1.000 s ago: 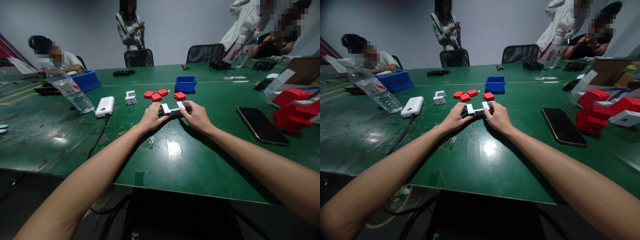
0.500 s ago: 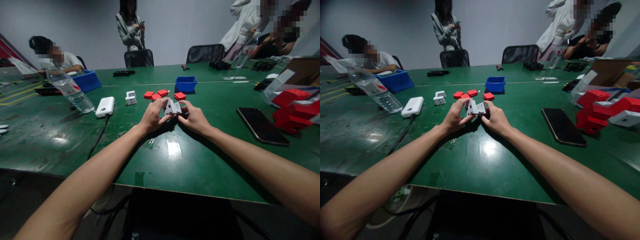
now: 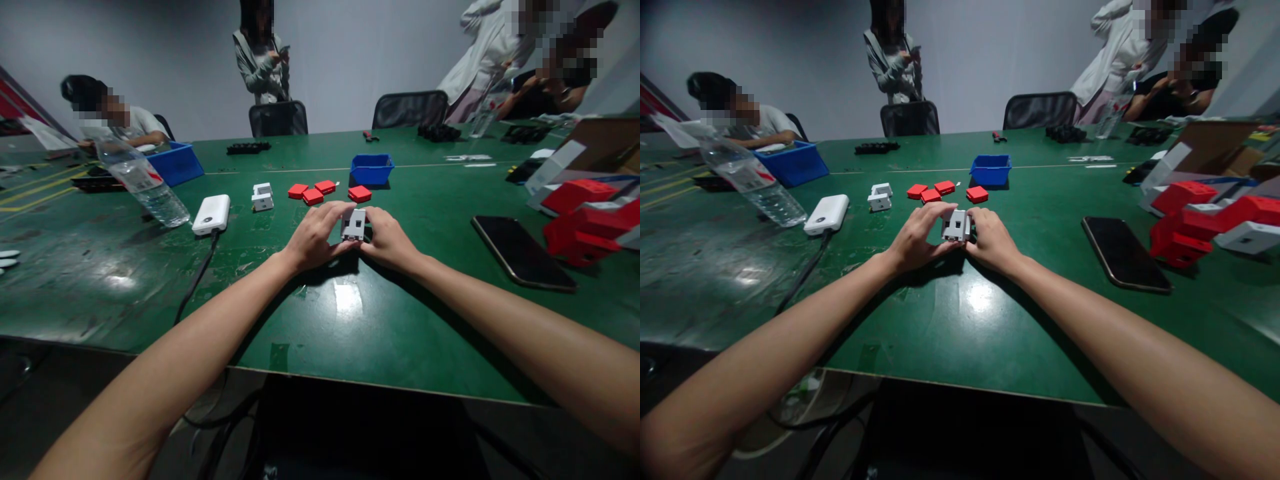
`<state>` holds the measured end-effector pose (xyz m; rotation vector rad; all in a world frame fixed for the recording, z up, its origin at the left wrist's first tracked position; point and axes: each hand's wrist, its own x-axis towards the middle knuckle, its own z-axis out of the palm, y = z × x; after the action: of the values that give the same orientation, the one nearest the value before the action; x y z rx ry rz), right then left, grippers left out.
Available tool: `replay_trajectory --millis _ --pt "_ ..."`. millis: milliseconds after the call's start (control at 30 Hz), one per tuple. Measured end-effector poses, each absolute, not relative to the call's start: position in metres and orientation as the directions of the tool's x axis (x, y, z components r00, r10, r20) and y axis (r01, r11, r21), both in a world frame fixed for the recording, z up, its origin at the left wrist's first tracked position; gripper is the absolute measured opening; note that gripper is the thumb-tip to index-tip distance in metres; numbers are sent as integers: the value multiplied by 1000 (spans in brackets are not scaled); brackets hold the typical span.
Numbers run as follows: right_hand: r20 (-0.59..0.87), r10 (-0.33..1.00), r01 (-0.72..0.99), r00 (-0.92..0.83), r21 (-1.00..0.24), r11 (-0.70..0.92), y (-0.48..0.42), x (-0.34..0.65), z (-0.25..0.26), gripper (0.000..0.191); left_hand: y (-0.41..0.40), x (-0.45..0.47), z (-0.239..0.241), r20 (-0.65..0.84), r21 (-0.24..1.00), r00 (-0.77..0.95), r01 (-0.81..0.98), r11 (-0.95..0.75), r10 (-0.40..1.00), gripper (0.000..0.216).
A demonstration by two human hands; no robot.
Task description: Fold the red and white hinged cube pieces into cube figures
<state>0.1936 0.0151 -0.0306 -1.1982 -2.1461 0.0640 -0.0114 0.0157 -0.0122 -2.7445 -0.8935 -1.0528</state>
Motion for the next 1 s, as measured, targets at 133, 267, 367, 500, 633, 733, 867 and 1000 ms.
replay_trajectory --millis 133,267,367,500,633,733,867,1000 --pt "541 770 737 -338 -357 574 15 193 -31 33 16 -12 -10 656 134 593 517 -845 467 60" --pt "545 781 755 -305 -361 547 13 192 -30 32 14 -13 -7 659 158 576 523 -838 483 62" --pt "555 786 780 -272 -351 518 12 191 -30 31 12 -13 -6 641 180 549 571 -801 536 61" --pt "563 796 795 -222 -369 482 12 191 -29 30 14 -12 -9 595 274 500 610 -744 629 59" --pt "585 790 790 -182 -392 472 10 191 -26 33 21 -16 -13 540 374 412 664 -647 734 49" --pt "587 787 789 -191 -385 479 8 190 -25 35 26 -20 -15 515 401 403 666 -629 756 45" --pt "549 810 765 -205 -427 483 6 190 -23 36 28 -22 -17 502 404 421 658 -635 755 43" --pt "517 826 732 -224 -470 493 3 189 -19 39 29 -22 -19 470 424 412 670 -609 780 43"
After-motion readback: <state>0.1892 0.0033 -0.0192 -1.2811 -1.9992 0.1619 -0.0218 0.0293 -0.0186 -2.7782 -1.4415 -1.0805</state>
